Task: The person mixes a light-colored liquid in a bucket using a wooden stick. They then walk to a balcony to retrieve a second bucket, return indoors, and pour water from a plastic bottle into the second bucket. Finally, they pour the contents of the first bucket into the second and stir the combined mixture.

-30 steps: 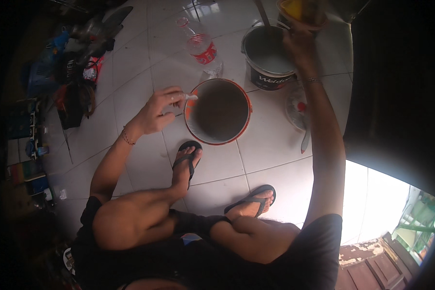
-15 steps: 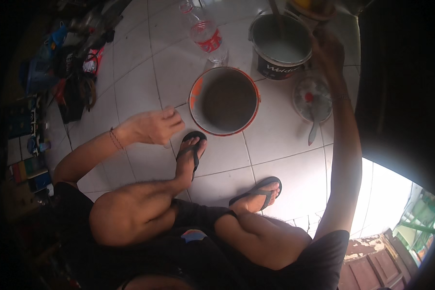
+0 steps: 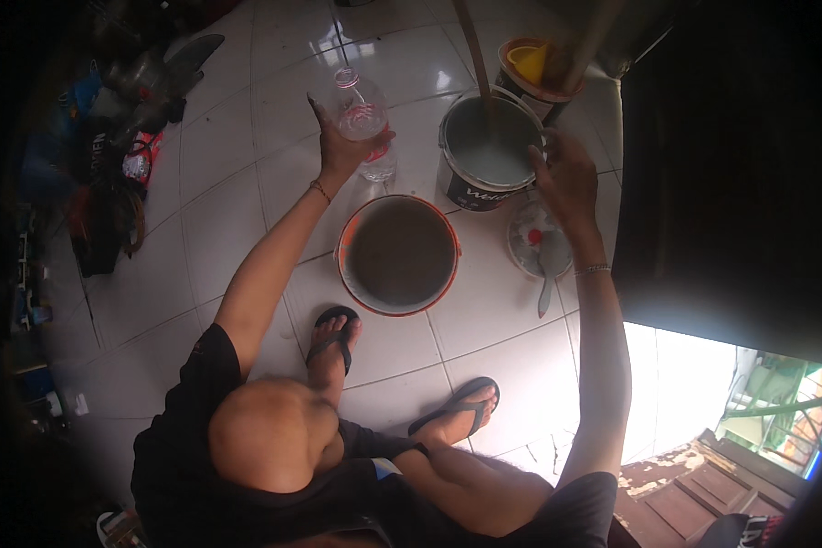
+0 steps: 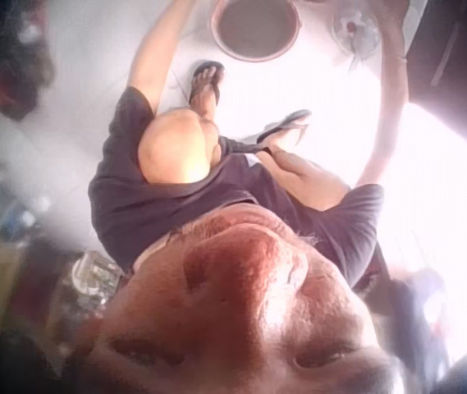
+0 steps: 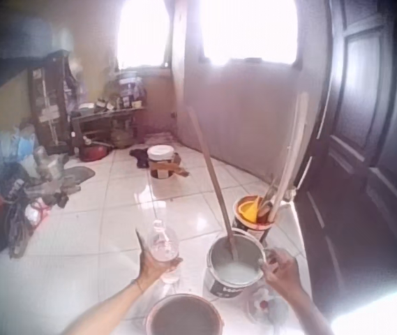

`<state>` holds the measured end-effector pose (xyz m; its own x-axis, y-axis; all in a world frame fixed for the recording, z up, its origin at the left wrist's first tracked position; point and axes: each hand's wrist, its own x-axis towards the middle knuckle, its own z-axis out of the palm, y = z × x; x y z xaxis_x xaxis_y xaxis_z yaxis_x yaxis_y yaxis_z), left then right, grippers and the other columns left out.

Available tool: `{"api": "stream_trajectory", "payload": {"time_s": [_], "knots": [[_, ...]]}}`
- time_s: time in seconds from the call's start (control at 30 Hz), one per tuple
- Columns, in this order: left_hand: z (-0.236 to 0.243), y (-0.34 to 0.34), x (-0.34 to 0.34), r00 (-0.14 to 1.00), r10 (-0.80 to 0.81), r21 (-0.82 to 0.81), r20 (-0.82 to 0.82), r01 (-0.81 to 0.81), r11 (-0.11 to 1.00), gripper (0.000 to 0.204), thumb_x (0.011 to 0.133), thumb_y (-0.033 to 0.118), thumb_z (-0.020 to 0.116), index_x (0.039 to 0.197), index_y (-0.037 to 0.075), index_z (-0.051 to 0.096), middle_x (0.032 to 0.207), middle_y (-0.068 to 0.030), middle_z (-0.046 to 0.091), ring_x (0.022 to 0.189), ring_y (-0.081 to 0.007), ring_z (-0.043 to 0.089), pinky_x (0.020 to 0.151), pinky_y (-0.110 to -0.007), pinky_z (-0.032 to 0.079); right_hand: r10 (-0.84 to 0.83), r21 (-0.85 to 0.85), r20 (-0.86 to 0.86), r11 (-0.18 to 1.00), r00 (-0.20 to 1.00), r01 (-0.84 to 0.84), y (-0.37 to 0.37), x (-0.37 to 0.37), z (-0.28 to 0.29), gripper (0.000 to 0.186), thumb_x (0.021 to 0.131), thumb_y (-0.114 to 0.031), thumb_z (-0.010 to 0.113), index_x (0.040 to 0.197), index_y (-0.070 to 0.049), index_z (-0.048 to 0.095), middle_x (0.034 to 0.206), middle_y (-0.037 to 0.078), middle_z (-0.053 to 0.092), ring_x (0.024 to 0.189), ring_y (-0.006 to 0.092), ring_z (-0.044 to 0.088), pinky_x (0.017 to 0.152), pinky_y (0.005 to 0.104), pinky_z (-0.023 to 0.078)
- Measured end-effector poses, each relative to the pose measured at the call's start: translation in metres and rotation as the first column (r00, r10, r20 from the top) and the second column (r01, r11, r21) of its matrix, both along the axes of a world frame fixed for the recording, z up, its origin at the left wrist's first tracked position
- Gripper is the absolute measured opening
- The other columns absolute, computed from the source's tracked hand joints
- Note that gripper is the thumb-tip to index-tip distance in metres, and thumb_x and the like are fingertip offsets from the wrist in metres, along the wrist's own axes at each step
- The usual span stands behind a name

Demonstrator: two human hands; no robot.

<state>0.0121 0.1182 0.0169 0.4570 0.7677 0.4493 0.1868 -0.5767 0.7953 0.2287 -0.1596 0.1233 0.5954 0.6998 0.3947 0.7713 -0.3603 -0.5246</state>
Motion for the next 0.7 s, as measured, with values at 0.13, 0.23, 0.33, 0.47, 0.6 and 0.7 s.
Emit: {"api": "stream_trajectory", "payload": {"time_s": [0.13, 0.23, 0.33, 0.47, 0.6, 0.7], "knots": [[0.008, 0.002, 0.006, 0.998, -0.017, -0.02, 0.058, 0.018, 1.0, 0.141, 0.06, 0.033, 0.095, 0.152, -0.011, -0.002, 0.13, -0.0256, 0.057, 0.116, -0.0323, 0.062, 0.102, -0.035, 0.049, 0.047, 0.01, -0.022, 0.999, 0.999, -0.047, -0.008, -0.018, -0.005, 0.041, 0.081, -0.023, 0.08, 0.116, -0.006, 0.066, 0.098, 0.011, 0.067, 0.083, 0.0237, 0.066, 0.074, 0.037, 0.053], [0.013, 0.009, 0.0, 0.993, -0.031, -0.087, 0.11, 0.041, 0.995, 0.137, 0.061, 0.033, 0.094, 0.153, -0.01, 0.002, 0.131, -0.0281, 0.056, 0.114, -0.0331, 0.063, 0.1, -0.036, 0.051, 0.104, 0.055, -0.084, 0.994, 0.991, -0.1, 0.001, -0.037, -0.007, 0.052, 0.078, -0.026, 0.084, 0.12, -0.005, 0.063, 0.102, 0.012, 0.067, 0.089, 0.024, 0.067, 0.076, 0.0387, 0.054], [0.03, 0.016, -0.006, 0.987, 0.003, -0.032, 0.158, 0.002, 0.999, 0.135, 0.06, 0.034, 0.093, 0.153, -0.01, 0.006, 0.131, -0.0289, 0.056, 0.11, -0.0326, 0.065, 0.098, -0.036, 0.052, 0.246, 0.093, -0.12, 0.967, 0.962, -0.236, 0.023, -0.067, 0.007, 0.07, 0.074, -0.031, 0.088, 0.131, -0.007, 0.055, 0.113, 0.014, 0.066, 0.096, 0.0264, 0.067, 0.081, 0.0412, 0.056], [0.126, -0.012, -0.009, 0.922, -0.209, 0.007, 0.326, 0.218, 0.976, 0.128, 0.061, 0.032, 0.093, 0.149, -0.013, 0.014, 0.12, -0.0253, 0.064, 0.101, -0.0279, 0.07, 0.095, -0.035, 0.055, 0.411, 0.113, -0.028, 0.907, 0.911, -0.406, 0.056, -0.096, 0.026, 0.113, 0.064, -0.044, 0.092, 0.149, -0.004, 0.029, 0.139, 0.022, 0.048, 0.118, 0.0368, 0.058, 0.097, 0.0461, 0.051], [0.213, -0.044, -0.014, 0.87, -0.351, 0.191, 0.346, 0.301, 0.934, 0.125, 0.063, 0.034, 0.093, 0.146, -0.016, 0.014, 0.111, -0.0243, 0.067, 0.097, -0.0269, 0.071, 0.095, -0.035, 0.055, 0.451, 0.264, 0.123, 0.844, 0.884, -0.467, 0.095, -0.129, 0.056, 0.145, 0.051, -0.055, 0.093, 0.153, 0.004, 0.008, 0.151, 0.029, 0.03, 0.134, 0.0443, 0.043, 0.108, 0.0485, 0.042], [0.269, -0.093, -0.02, 0.71, -0.498, 0.118, 0.498, 0.514, 0.85, 0.095, 0.076, 0.023, 0.085, 0.144, -0.01, 0.028, 0.117, -0.0209, 0.064, 0.104, -0.0244, 0.067, 0.096, -0.035, 0.055, 0.267, 0.407, 0.208, 0.851, 0.941, -0.331, 0.094, -0.142, 0.068, 0.144, 0.05, -0.054, 0.095, 0.151, 0.006, 0.011, 0.141, 0.029, 0.041, 0.124, 0.0446, 0.052, 0.1, 0.0481, 0.047]]}}
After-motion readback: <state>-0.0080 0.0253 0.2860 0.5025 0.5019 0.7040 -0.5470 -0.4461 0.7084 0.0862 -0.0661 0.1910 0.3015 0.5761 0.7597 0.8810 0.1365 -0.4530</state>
